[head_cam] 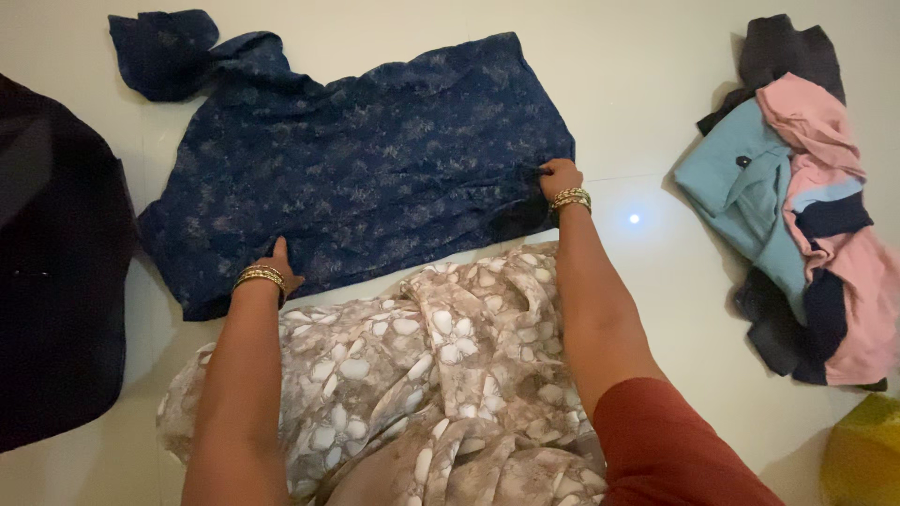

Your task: The person folds a blue patterned garment by smoothing it out on the floor and bringing the sides and edges together.

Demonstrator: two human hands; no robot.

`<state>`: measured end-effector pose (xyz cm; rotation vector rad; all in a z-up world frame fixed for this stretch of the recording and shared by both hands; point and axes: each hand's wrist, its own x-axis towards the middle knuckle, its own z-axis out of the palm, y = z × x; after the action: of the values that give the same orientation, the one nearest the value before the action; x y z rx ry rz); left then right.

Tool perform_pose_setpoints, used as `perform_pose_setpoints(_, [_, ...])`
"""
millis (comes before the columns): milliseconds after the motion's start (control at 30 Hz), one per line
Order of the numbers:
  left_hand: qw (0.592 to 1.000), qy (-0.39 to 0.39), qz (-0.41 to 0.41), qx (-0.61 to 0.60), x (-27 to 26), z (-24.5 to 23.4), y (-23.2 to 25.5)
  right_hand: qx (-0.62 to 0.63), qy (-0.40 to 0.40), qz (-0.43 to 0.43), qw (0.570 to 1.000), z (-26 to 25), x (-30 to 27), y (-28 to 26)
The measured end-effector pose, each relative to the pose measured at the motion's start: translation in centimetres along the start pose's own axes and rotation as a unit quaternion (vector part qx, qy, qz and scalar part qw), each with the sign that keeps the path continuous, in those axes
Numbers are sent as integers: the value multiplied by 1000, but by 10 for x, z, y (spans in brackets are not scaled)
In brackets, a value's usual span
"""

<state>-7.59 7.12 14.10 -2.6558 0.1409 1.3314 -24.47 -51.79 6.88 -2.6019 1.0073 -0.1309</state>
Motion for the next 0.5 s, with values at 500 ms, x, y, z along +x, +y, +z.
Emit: perform_pose_setpoints(500, [994,61,-92,-24,-18,-3,-23,-40,92,20,995,-40,-14,-26])
